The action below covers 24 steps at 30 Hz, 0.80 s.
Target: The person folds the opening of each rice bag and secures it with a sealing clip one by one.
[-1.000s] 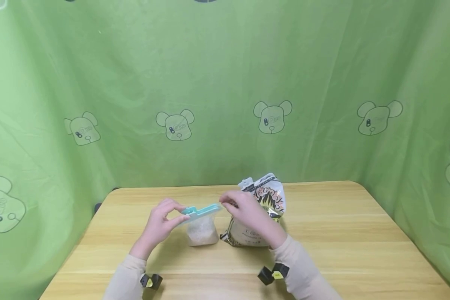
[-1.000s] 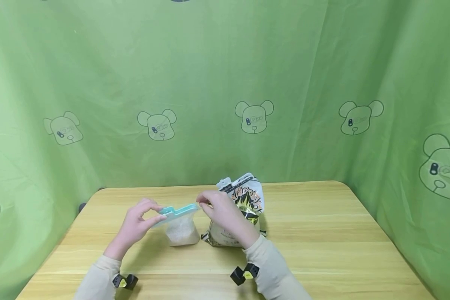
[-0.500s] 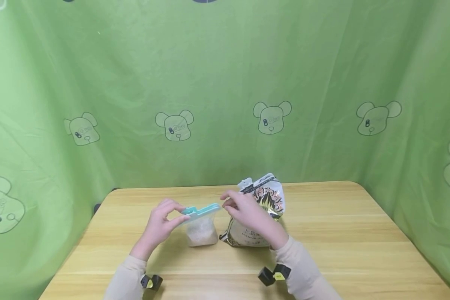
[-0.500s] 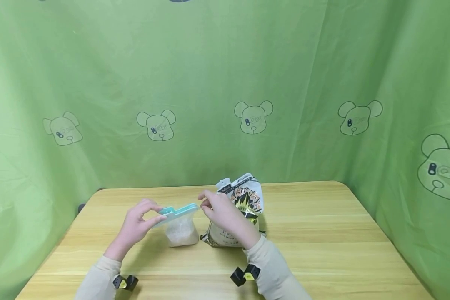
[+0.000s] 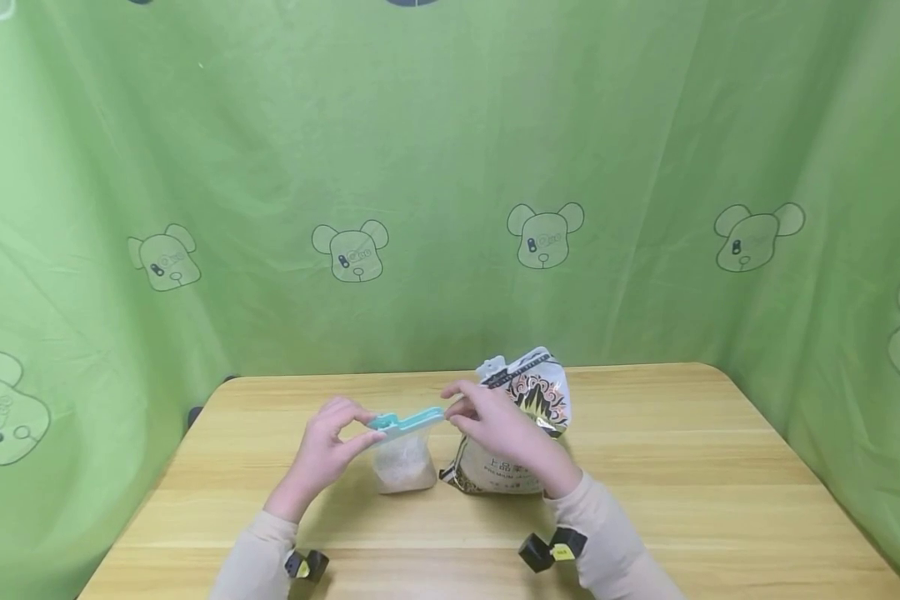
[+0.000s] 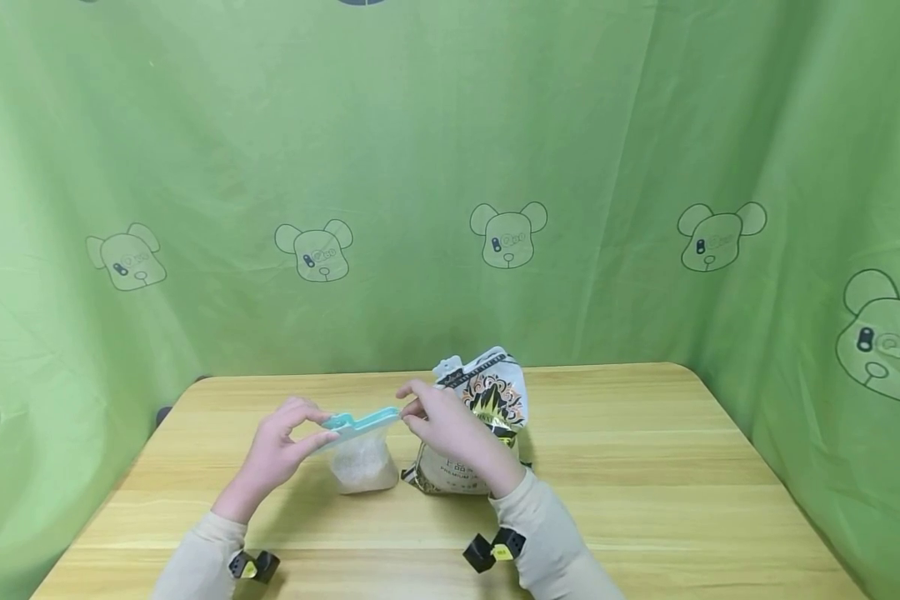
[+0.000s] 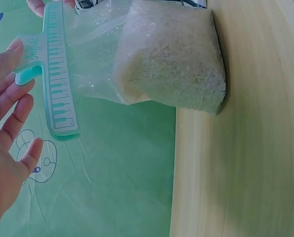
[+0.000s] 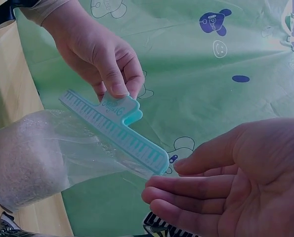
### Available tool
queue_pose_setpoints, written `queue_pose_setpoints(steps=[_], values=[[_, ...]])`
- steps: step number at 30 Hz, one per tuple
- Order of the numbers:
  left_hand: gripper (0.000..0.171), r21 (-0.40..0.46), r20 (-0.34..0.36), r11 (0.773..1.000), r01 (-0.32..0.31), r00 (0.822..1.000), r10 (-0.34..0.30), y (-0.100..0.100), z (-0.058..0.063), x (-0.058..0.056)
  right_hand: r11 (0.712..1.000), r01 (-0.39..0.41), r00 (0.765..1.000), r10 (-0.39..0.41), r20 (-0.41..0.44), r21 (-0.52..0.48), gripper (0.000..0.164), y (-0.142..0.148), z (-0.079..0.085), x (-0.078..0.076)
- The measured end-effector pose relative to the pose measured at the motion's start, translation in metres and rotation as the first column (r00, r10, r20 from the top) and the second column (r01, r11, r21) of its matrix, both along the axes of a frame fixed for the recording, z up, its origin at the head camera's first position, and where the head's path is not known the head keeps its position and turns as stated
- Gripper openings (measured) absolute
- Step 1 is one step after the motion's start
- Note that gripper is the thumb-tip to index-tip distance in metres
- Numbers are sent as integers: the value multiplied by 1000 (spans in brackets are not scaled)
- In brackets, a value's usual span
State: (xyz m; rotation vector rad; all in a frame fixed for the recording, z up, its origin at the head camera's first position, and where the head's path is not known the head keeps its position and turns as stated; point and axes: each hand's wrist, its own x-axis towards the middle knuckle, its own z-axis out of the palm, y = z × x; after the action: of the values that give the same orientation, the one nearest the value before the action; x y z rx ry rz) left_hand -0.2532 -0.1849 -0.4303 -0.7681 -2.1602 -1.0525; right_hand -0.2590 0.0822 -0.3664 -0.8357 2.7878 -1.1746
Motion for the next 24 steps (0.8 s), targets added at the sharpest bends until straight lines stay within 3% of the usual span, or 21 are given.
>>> queue_pose_setpoints(steps=[13, 24], values=[[24, 3, -36, 1000, 13, 999, -13, 2, -1, 0, 1000, 16, 998, -15, 67, -12, 38, 3, 2, 0], [24, 11, -39, 1000, 29, 999, -28, 7, -3, -1, 995, -77, 990, 85, 112, -69, 42, 10, 0, -6]])
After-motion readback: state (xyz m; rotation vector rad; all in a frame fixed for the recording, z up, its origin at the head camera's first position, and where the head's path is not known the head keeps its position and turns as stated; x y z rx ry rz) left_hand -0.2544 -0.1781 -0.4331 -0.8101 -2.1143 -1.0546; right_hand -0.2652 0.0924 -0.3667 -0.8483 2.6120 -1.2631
